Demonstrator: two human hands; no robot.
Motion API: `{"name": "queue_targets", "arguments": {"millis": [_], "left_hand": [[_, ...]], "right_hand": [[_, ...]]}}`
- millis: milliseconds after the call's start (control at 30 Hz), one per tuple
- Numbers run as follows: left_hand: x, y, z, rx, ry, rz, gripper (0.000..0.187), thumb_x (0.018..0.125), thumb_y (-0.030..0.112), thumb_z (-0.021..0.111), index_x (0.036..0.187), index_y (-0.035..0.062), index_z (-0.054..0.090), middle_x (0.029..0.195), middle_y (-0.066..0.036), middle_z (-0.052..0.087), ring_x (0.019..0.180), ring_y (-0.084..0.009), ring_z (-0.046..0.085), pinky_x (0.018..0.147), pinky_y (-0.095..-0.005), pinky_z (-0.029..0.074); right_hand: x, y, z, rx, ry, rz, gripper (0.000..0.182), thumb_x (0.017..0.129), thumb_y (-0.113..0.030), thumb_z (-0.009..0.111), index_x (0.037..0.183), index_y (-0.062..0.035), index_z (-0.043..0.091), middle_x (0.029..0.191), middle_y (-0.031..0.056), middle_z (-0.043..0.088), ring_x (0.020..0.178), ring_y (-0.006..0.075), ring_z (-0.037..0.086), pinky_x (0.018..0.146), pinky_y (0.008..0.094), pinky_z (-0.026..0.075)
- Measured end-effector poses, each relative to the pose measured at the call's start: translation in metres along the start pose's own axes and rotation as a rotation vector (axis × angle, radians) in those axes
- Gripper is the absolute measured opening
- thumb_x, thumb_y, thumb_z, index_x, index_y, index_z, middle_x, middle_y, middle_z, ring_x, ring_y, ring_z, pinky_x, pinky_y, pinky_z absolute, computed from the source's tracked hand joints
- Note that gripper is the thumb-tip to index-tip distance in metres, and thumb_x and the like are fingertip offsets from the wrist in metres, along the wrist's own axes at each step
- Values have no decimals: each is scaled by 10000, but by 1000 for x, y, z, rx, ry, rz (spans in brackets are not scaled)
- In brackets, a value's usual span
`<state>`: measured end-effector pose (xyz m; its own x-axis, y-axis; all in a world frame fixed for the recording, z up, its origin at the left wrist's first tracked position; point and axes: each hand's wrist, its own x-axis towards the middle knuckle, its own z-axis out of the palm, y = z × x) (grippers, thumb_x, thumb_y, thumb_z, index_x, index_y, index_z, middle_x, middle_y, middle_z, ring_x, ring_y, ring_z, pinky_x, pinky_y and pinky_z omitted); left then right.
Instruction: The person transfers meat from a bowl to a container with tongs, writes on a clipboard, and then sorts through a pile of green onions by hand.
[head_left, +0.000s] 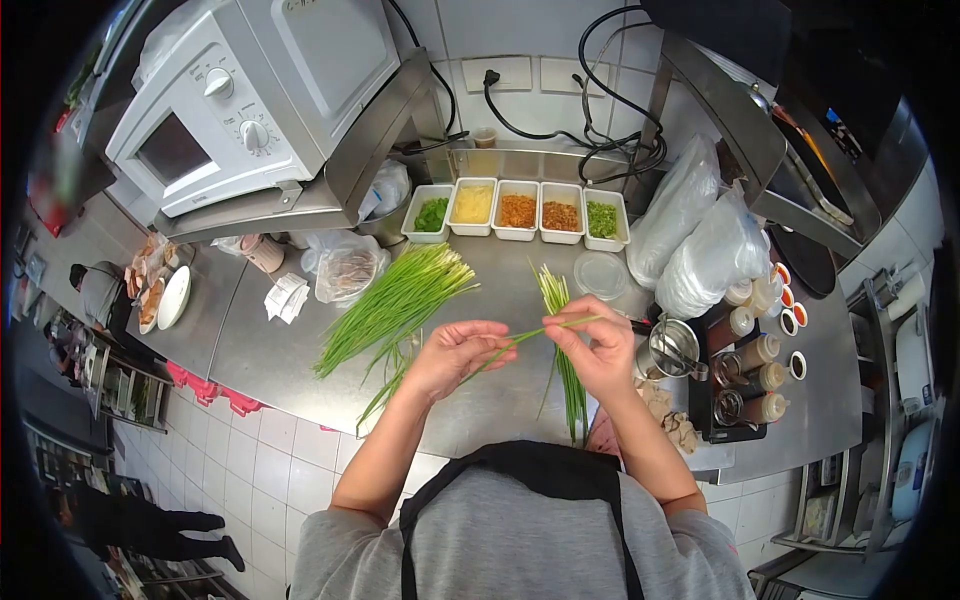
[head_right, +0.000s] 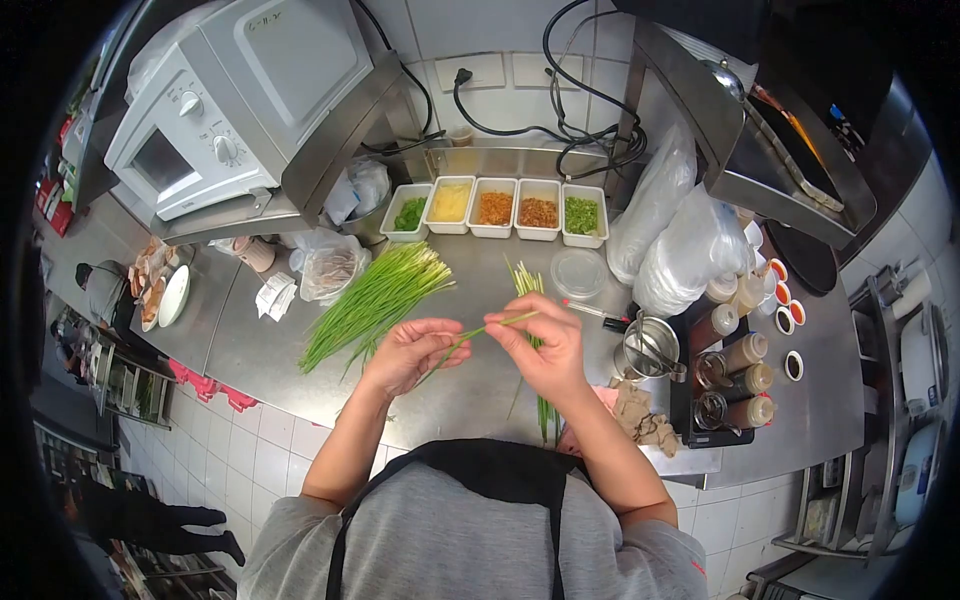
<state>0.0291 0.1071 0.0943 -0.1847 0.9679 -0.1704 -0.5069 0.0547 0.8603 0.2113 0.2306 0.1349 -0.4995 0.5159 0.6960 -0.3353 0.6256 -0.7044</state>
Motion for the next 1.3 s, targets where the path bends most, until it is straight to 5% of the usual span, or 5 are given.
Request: {"name": "queue_targets", "arguments": {"millis": [367,833,1067,1167,1300], "left_hand": [[-14,-10,-21,-43,-219,-247,328,956,189,444,1150,-49,558,910,-128,634,666,-146,564,582,-245,462],[-13,-43,-60,214,276,-90,197,895,152,557,920,-17,657,678,19,545,555,-41,427,505,-188,357],[3,-48,-99,1116,498,67,191,898,171,545,948,20,651,816,-77,645,725,-194,593,644,-298,463],[29,-37,-96,1437,548,667,182,843,120,581,987,27,643,1014,-130,629,917,-308,588,807,-370,468],[66,-44,-132,1553,549,665,222,782,106,630,988,24,641,1090,-138,593,993,-331,550,860,-387,451]], "right_hand": [[7,18,-17,-2,173,132,25,776,-1,675,794,14,670,805,82,642,757,154,582,678,255,450],[10,-13,-22,50,32,-171,31,759,9,675,777,27,657,778,118,637,704,184,593,626,267,467],[15,4,-28,393,-79,495,102,865,-63,587,831,30,606,726,85,613,692,136,596,622,261,479],[7,73,-23,17,-264,693,171,889,-142,568,943,17,599,767,90,618,691,140,606,622,255,476],[-22,151,-3,-716,-447,628,330,834,-233,617,1083,-19,582,1023,150,599,884,256,602,736,372,475]]}}
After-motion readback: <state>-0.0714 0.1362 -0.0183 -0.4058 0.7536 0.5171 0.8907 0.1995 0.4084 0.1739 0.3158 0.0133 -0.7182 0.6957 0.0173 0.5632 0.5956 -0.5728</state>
